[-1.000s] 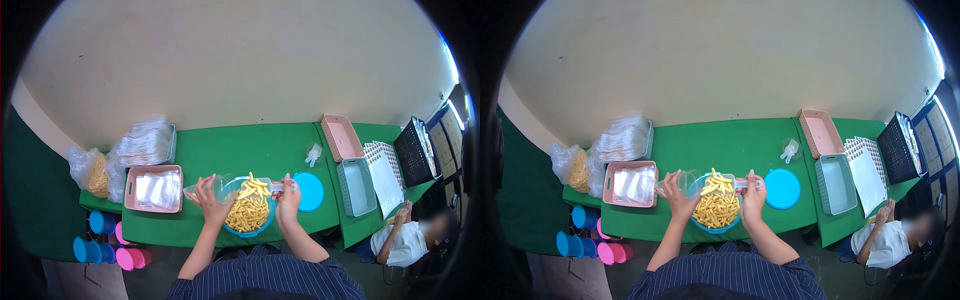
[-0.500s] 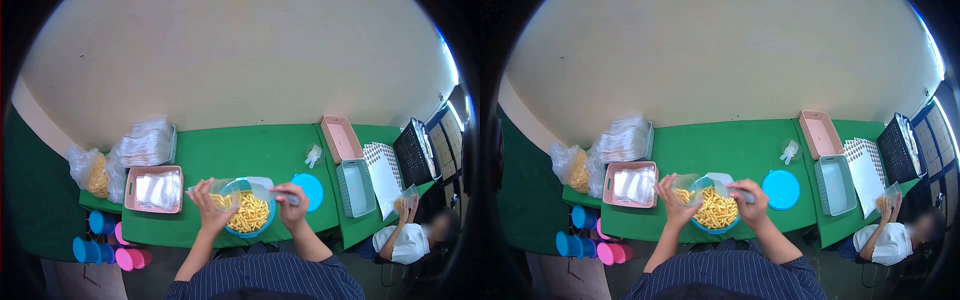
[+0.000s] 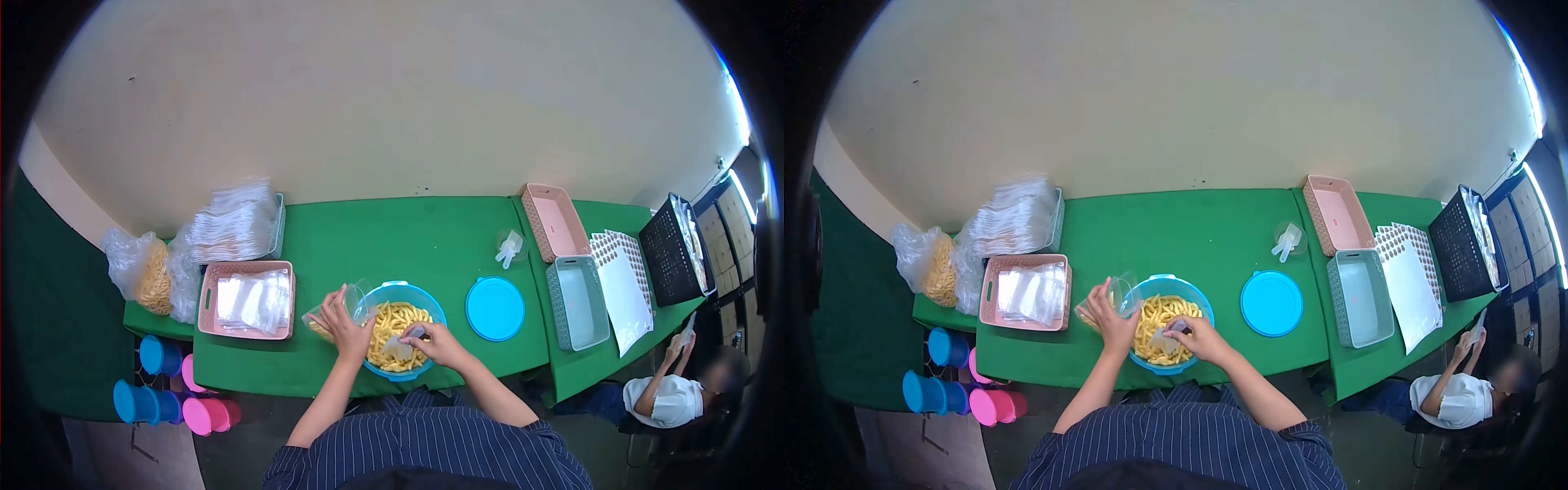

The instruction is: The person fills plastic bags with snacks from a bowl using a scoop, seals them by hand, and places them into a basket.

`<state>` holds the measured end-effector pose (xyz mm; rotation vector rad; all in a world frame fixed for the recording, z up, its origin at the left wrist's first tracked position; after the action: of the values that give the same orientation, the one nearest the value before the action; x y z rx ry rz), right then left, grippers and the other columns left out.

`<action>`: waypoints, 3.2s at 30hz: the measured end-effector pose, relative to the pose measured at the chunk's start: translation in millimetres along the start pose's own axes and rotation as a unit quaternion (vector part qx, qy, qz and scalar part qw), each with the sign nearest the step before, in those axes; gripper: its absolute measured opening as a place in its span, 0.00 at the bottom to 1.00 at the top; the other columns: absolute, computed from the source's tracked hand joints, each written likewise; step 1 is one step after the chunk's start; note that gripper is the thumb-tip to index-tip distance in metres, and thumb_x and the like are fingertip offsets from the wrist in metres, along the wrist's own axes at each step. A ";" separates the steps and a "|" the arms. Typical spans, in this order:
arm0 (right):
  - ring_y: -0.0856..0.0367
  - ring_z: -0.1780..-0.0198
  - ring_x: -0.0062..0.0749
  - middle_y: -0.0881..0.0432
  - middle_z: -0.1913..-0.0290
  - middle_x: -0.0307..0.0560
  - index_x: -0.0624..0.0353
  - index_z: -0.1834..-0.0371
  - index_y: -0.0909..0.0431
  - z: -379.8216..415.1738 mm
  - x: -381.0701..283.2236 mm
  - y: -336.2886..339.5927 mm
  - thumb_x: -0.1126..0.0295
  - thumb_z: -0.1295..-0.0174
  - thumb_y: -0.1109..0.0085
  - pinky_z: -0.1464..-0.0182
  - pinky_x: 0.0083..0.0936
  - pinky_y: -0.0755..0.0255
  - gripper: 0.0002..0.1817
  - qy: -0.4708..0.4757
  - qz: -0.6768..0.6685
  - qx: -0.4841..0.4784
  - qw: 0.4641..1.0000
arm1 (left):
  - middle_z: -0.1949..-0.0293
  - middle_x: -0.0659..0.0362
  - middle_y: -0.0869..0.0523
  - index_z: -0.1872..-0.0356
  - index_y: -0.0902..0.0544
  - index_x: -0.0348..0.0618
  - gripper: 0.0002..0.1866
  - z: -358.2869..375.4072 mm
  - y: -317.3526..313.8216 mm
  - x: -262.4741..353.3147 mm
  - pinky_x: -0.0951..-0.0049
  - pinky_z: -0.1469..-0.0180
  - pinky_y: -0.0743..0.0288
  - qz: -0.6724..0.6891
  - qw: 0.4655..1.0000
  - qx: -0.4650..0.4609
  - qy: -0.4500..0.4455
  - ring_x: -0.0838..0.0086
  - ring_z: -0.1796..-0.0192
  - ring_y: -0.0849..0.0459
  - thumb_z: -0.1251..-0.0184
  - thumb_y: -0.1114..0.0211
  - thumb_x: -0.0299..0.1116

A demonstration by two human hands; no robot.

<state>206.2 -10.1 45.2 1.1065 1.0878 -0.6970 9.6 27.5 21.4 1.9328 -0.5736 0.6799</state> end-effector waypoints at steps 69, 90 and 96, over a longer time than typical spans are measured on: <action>0.15 0.67 0.51 0.15 0.71 0.57 0.59 0.65 0.12 -0.7 -7.7 45.0 0.45 0.38 0.44 0.61 0.41 0.22 0.26 -0.183 0.295 0.139 0.927 | 0.40 0.53 0.34 0.31 0.37 0.53 0.48 -0.2 -0.1 -4.1 0.33 0.28 0.71 0.022 0.999 0.031 0.029 0.53 0.31 0.38 0.59 0.22 0.34; 0.19 0.66 0.21 0.15 0.66 0.43 0.63 0.57 0.19 17.2 -134.3 51.5 0.73 0.45 0.28 0.64 0.22 0.26 0.14 0.140 -0.091 0.226 0.960 | 0.38 0.50 0.33 0.48 0.43 0.51 0.45 -4.6 69.8 79.4 0.37 0.27 0.74 0.207 0.965 -0.074 -0.142 0.51 0.33 0.34 0.64 0.18 0.42; 0.19 0.70 0.38 0.16 0.67 0.46 0.59 0.62 0.18 33.4 -169.0 45.3 0.77 0.51 0.28 0.68 0.30 0.28 0.12 0.347 0.203 0.192 0.895 | 0.34 0.54 0.29 0.45 0.34 0.49 0.39 -13.7 86.1 96.9 0.35 0.27 0.71 0.189 0.948 -0.166 -0.193 0.56 0.30 0.32 0.58 0.21 0.42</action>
<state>198.2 -37.3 221.1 1.9514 1.2711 -0.1649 22.1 -6.0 146.7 1.6523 -1.2465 0.3986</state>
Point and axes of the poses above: each hand's wrist, its own z-axis away from the middle knuckle, its own y-axis out of the back of the hand, x = y × z, the point moved 4 cm from there along -z, towards the middle knuckle
